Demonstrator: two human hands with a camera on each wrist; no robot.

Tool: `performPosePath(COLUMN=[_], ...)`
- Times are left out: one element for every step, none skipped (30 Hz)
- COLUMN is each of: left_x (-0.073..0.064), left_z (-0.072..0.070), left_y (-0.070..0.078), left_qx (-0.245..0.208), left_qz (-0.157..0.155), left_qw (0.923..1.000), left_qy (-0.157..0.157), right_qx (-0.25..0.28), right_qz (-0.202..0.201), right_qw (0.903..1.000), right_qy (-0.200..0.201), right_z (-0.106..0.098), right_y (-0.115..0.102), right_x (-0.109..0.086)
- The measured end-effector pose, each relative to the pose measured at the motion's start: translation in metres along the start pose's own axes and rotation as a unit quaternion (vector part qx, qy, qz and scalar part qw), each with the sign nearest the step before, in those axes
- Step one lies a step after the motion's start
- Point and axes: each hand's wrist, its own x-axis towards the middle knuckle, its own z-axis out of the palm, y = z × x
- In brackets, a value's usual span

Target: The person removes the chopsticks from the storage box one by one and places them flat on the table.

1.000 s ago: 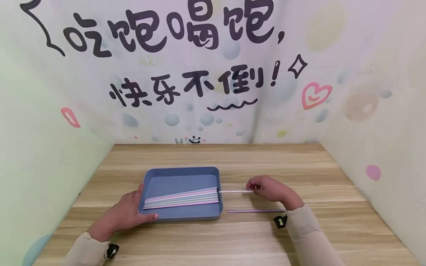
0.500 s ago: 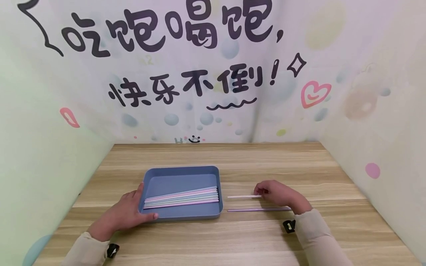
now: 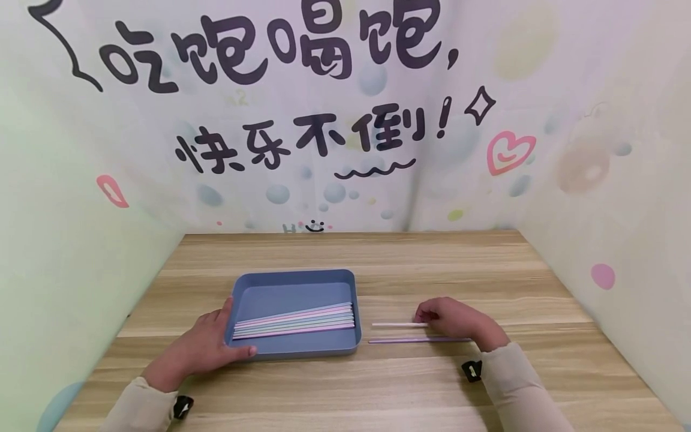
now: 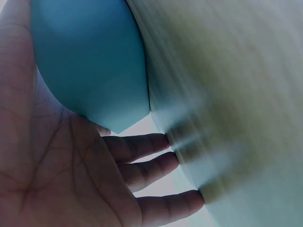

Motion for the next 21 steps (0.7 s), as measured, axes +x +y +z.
performPosePath(left_x=[-0.0001,-0.0003,-0.0004,-0.0005,-0.0005,-0.0004,-0.0005,-0.0004,-0.0005,-0.0003,-0.0002,-0.0002,-0.0003,-0.0003,-0.0003,-0.0003,-0.0005,-0.0006,-0.0008,-0.0008,-0.0008], left_z=[-0.0001,-0.0002,-0.0004,-0.0004,-0.0006,-0.0007,-0.0006,-0.0007,-0.0006,-0.0007,-0.0007,-0.0006,-0.0005,-0.0004,-0.0003,-0.0003,-0.0001,0.0,0.0,-0.0001,-0.0002], left_y=[0.0,0.0001,0.0001,0.0001,0.0001,0.0,0.0,-0.0002,-0.0003,-0.0005,-0.0007,-0.0008,-0.0008,-0.0009,-0.0009,-0.0008,-0.0007,-0.0005,-0.0003,-0.0002,-0.0002], left_qx=[0.001,0.001,0.001,0.0,0.0,-0.001,-0.003,-0.005,-0.007,-0.008,-0.008,-0.008,-0.008,-0.008,-0.007,-0.005,-0.005,-0.004,-0.003,-0.003,-0.003], left_qz=[0.0,0.0,0.0,0.0,0.0,0.001,0.001,0.001,0.001,0.001,0.002,0.002,0.002,0.002,0.002,0.002,0.001,0.0,0.0,-0.001,-0.002], left_qw=[1.0,1.0,1.0,1.0,1.0,1.0,1.0,1.0,1.0,1.0,1.0,1.0,1.0,1.0,1.0,1.0,1.0,1.0,1.0,1.0,1.0], left_qy=[0.001,0.001,0.002,0.002,0.002,0.002,0.002,0.002,0.001,0.001,0.001,0.001,0.0,0.0,0.0,-0.001,-0.001,-0.001,-0.002,-0.002,-0.002], right_qx=[0.003,0.006,0.009,0.012,0.013,0.013,0.012,0.011,0.011,0.011,0.01,0.011,0.012,0.014,0.016,0.016,0.015,0.015,0.015,0.016,0.016], right_qz=[0.001,0.002,0.003,0.003,0.002,0.001,-0.001,-0.003,-0.005,-0.007,-0.009,-0.01,-0.011,-0.012,-0.011,-0.012,-0.011,-0.01,-0.01,-0.01,-0.01], right_qw=[1.0,1.0,0.9999,0.9999,0.9999,0.9999,0.9999,0.9999,0.9999,0.9999,0.9999,0.9998,0.9998,0.9998,0.9998,0.9997,0.9997,0.9998,0.9997,0.9997,0.9997], right_qy=[-0.001,-0.002,-0.004,-0.005,-0.006,-0.006,-0.006,-0.007,-0.006,-0.006,-0.007,-0.008,-0.009,-0.01,-0.011,-0.012,-0.012,-0.013,-0.013,-0.013,-0.013], right_z=[0.0004,0.0008,0.0013,0.0018,0.0023,0.0027,0.0032,0.0036,0.0041,0.0044,0.0049,0.0052,0.0057,0.0061,0.0065,0.0069,0.0074,0.0077,0.0081,0.0085,0.0088], right_y=[-0.0001,-0.0002,-0.0004,-0.0005,-0.0006,-0.0008,-0.001,-0.0012,-0.0014,-0.0015,-0.0019,-0.0021,-0.0023,-0.0026,-0.0028,-0.003,-0.0031,-0.0033,-0.0035,-0.0036,-0.0038], right_x=[-0.0003,-0.0006,-0.0008,-0.001,-0.0011,-0.0012,-0.0011,-0.001,-0.0008,-0.0006,-0.0003,-0.0001,0.0,0.0001,0.0001,0.0001,0.0,-0.0001,-0.0003,-0.0003,-0.0004])
